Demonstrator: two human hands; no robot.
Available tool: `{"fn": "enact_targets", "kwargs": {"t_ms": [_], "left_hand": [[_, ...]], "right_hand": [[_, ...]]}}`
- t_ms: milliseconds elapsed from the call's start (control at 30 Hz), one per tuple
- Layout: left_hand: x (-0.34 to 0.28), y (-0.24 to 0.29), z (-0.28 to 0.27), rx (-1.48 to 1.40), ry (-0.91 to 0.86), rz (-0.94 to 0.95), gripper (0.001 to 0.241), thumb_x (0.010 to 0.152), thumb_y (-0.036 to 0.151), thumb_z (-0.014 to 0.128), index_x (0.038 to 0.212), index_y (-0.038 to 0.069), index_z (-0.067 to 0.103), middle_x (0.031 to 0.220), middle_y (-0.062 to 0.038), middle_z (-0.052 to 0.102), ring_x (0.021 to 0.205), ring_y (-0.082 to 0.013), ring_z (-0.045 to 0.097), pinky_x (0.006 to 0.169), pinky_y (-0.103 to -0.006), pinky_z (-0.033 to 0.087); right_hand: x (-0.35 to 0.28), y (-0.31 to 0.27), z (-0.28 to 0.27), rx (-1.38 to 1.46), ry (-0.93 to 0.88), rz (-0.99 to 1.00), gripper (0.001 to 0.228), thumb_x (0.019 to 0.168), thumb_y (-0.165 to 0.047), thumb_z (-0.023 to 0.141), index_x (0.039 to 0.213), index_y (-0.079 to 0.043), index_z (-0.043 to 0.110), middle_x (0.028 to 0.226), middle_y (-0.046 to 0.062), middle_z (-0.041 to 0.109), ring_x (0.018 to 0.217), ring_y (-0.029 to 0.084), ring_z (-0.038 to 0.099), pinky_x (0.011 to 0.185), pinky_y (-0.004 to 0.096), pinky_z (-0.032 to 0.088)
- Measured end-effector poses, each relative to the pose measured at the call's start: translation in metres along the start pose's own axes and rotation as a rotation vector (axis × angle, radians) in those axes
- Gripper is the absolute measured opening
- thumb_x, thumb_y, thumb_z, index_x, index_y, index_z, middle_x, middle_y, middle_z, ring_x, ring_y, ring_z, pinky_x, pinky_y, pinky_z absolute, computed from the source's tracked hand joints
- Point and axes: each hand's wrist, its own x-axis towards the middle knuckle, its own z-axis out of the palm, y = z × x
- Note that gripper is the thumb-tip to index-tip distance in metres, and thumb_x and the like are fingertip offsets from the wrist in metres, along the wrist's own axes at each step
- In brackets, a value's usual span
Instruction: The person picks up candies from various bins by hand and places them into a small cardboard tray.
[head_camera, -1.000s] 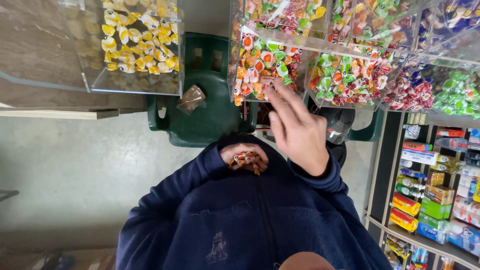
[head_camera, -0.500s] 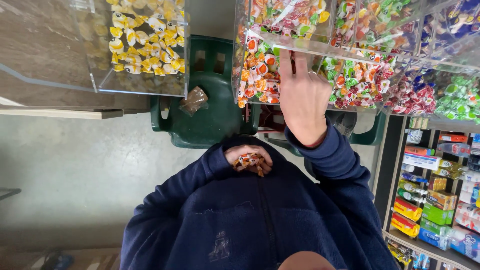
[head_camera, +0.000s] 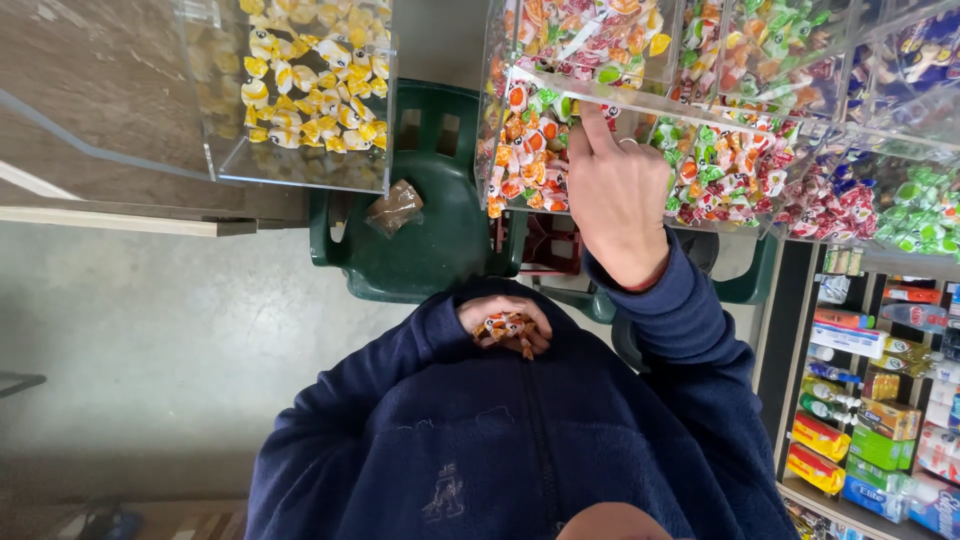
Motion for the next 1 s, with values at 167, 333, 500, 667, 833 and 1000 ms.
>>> {"fn": "enact_targets", "kwargs": {"t_ms": [167,333,500,667,833,1000], "left_hand": [[-0.001,0.000,-0.001,0.072,-0.007,0.001,0.062,0.105,0.047,0.040,0.135,-0.004,0.059,0.124,-0.021,0.069,0.116,-0.0280,0.068,0.105,-0.0409,0.052],[-0.003,0.001,-0.001,0.097,-0.013,0.009,0.061,0.105,0.046,0.039,0.134,-0.004,0.059,0.123,-0.022,0.069,0.115,-0.0287,0.068,0.105,-0.0409,0.053],[-0.009,0.011,0.016,0.121,0.028,0.028,0.062,0.105,0.045,0.038,0.134,-0.005,0.059,0.124,-0.023,0.068,0.114,-0.0292,0.068,0.103,-0.0415,0.053],[0.003,-0.005,-0.007,0.122,-0.036,-0.006,0.061,0.105,0.045,0.038,0.135,-0.004,0.058,0.125,-0.023,0.067,0.115,-0.0292,0.068,0.104,-0.0414,0.053],[-0.003,-0.005,0.001,0.081,-0.002,0.012,0.059,0.106,0.044,0.040,0.134,-0.005,0.059,0.126,-0.022,0.067,0.117,-0.0287,0.067,0.105,-0.0416,0.053],[-0.015,0.003,0.017,0.095,0.063,0.051,0.060,0.105,0.045,0.041,0.133,-0.005,0.060,0.124,-0.021,0.069,0.116,-0.0289,0.068,0.105,-0.0411,0.053]], "right_hand": [[-0.001,0.001,0.001,-0.030,0.028,-0.027,0.020,0.091,-0.009,0.065,0.107,-0.003,0.076,0.126,0.005,0.072,0.060,0.015,0.064,0.056,0.032,0.052],[-0.007,0.007,-0.042,0.104,0.029,-0.001,0.033,0.089,-0.001,0.067,0.120,-0.002,0.077,0.133,0.006,0.073,0.060,0.018,0.065,0.056,0.032,0.053],[-0.031,0.026,-0.065,0.846,0.008,0.256,0.036,0.097,0.002,0.070,0.131,-0.008,0.071,0.134,0.008,0.072,0.086,0.020,0.074,0.068,0.031,0.055],[-0.023,0.020,-0.045,0.452,0.124,0.074,0.028,0.096,0.001,0.067,0.122,-0.006,0.076,0.128,0.004,0.073,0.092,0.022,0.075,0.077,0.032,0.059],[-0.001,0.013,-0.016,0.124,0.082,-0.053,0.020,0.088,-0.005,0.068,0.106,-0.004,0.078,0.126,0.005,0.075,0.066,0.020,0.066,0.061,0.032,0.053],[-0.001,0.014,-0.005,0.064,0.085,-0.114,0.022,0.095,-0.007,0.068,0.114,-0.001,0.077,0.125,0.005,0.073,0.065,0.016,0.063,0.061,0.031,0.051]]}}
